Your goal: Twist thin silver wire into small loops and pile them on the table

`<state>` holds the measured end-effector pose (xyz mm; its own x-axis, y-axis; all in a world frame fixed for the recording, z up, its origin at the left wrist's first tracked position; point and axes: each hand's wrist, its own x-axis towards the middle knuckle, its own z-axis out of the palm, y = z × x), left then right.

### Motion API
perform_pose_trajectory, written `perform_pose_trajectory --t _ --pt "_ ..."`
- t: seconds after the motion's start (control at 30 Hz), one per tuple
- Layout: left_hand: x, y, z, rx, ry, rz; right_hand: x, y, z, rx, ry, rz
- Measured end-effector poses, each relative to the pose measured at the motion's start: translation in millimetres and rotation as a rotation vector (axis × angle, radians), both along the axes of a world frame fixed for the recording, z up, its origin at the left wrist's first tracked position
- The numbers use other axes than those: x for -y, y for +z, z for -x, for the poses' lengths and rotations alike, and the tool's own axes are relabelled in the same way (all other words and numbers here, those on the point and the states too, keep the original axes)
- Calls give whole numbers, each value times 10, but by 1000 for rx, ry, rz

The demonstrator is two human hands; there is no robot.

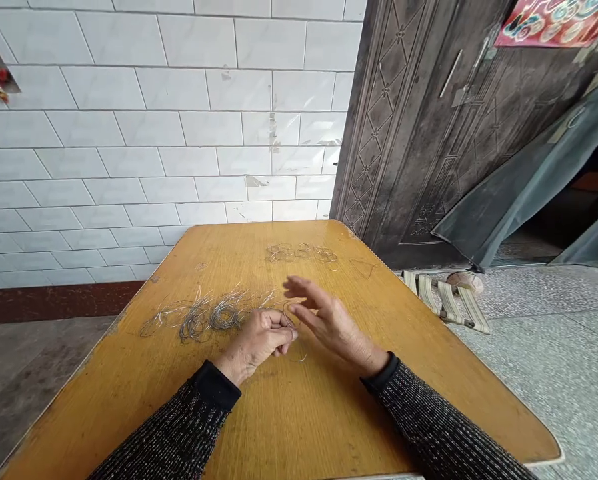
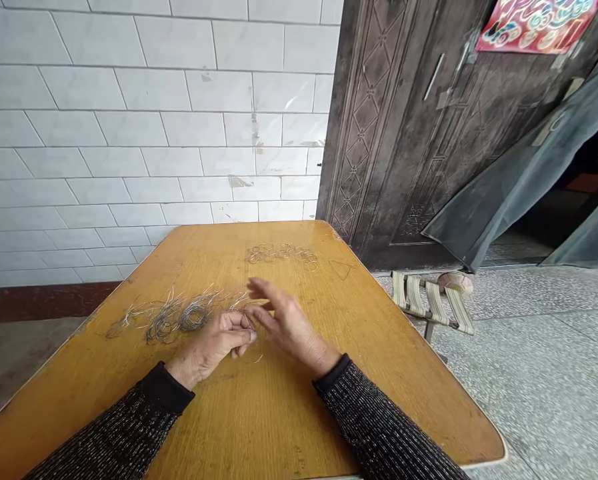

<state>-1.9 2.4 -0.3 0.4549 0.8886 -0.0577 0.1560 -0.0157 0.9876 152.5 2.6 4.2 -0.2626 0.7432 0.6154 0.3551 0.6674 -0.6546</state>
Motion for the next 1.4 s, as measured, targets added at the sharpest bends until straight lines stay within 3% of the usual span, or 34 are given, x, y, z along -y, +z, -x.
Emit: perform_pose_trajectory --t 0.13,0.23,0.43,0.7,1.0,1.2,1.4 --pt "-37 26 32 73 144 -68 1 52 -28 -211 -80 227" --pt "-65 -8 26 97 226 -121 21 63 15 -172 13 459" --pt "-69 -38 6 123 233 -109 15 23 120 -350 78 646" --pt "-67 14 71 234 66 58 -37 -1 75 -435 -2 604" --pt "-73 8 68 262 136 46 -3 15 99 -445 14 609" --pt "-71 -29 60 311 123 134 -10 -25 119 -468 68 630" --pt "-67 9 70 140 124 33 -8 -9 109 -386 62 629"
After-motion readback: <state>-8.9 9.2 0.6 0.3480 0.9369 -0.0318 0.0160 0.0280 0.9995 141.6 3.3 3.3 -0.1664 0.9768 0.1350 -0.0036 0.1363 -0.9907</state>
